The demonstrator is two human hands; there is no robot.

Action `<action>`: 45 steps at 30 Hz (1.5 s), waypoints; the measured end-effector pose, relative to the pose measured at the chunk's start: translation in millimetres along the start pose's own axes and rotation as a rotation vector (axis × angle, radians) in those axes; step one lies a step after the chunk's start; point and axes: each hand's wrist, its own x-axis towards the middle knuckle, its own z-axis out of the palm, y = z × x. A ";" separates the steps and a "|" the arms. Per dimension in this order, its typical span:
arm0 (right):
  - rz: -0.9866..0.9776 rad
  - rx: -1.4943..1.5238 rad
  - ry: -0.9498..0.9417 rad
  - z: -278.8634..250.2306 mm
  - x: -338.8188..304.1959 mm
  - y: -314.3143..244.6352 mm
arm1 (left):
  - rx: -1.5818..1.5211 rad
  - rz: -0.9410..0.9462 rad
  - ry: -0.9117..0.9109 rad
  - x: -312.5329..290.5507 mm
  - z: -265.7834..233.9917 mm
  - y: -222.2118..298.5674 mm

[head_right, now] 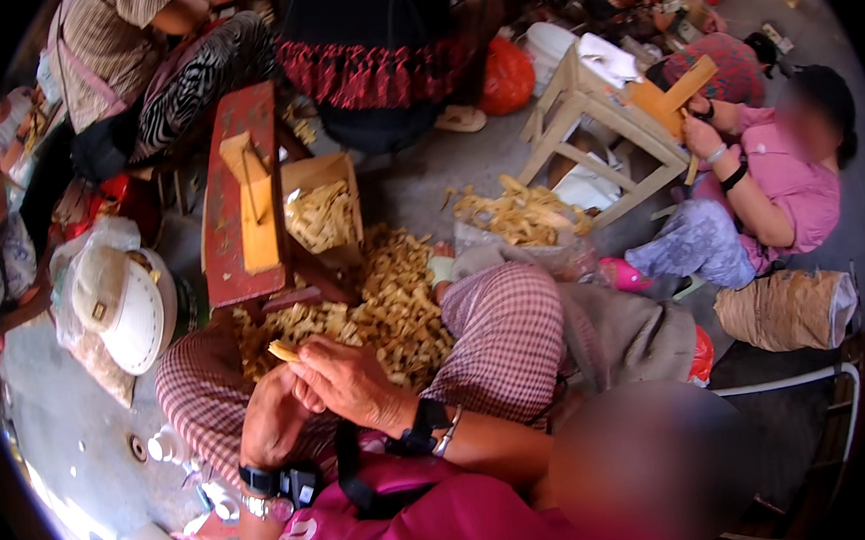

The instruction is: The person processes strips of dried agricultural material by hand, folding and winding them into small, compact bundles and placing them onto a pile in their lap.

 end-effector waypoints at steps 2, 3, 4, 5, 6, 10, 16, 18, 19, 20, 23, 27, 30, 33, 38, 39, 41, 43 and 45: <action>-0.292 -0.357 0.166 -3.4 6.0 -0.9 | 0.040 0.031 -0.024 -4.9 -1.0 3.2; -0.238 -0.358 0.148 -3.3 6.1 5.6 | 0.316 0.094 0.044 -5.4 -7.2 1.1; -0.176 -0.353 0.132 -1.1 3.3 10.4 | 0.591 0.151 0.121 -4.6 -8.7 1.1; -0.049 -0.298 0.146 1.1 1.7 10.9 | 1.023 0.503 0.177 -0.2 -4.7 2.0; 0.041 -0.262 0.111 1.4 0.5 12.1 | 0.926 0.473 0.278 -0.3 -1.1 -2.7; 0.223 -0.171 -0.065 -3.9 1.3 28.9 | 1.254 0.702 0.275 2.9 9.3 -2.0; 0.039 -0.308 -0.174 -7.8 -6.3 47.1 | 1.015 0.437 0.268 1.6 -2.1 -15.3; 0.198 -0.117 -0.177 -12.6 -6.0 28.6 | 0.703 0.313 0.286 1.7 -4.4 -14.2; 0.169 -0.097 -0.149 -12.1 -6.4 18.9 | 0.569 0.318 0.274 4.7 -6.7 -13.1; 0.139 -0.077 -0.123 -11.2 -6.4 12.0 | 0.461 0.294 0.255 4.3 -7.5 -9.0; 0.124 -0.044 -0.139 -9.6 -9.2 13.4 | 0.309 0.183 0.220 1.6 -1.9 1.5; 0.117 -0.007 -0.166 -7.9 -7.9 7.4 | 0.036 0.141 0.195 -5.1 -14.8 -7.2; 0.070 0.010 -0.163 -8.5 -7.2 8.5 | -0.084 0.105 0.163 -10.2 -10.7 -4.1; 0.109 0.001 -0.204 -15.7 -5.0 -2.5 | -0.127 0.127 0.165 -13.6 -9.2 -5.8; 0.210 0.245 -0.177 -15.8 -13.0 11.6 | 0.170 0.232 0.119 -13.1 -3.9 -3.6; 0.306 0.373 -0.181 -16.4 -14.4 15.8 | 0.442 0.221 0.220 -10.3 6.2 0.4; 0.424 0.576 -0.193 -16.6 -16.2 17.1 | 0.788 0.446 0.110 -5.2 13.1 2.2; 0.397 0.737 -0.151 -15.7 -16.1 18.3 | 0.993 0.544 0.083 -0.5 24.9 3.3; 0.385 0.752 -0.129 -17.7 -16.2 20.6 | 1.064 0.503 0.089 0.7 31.8 1.5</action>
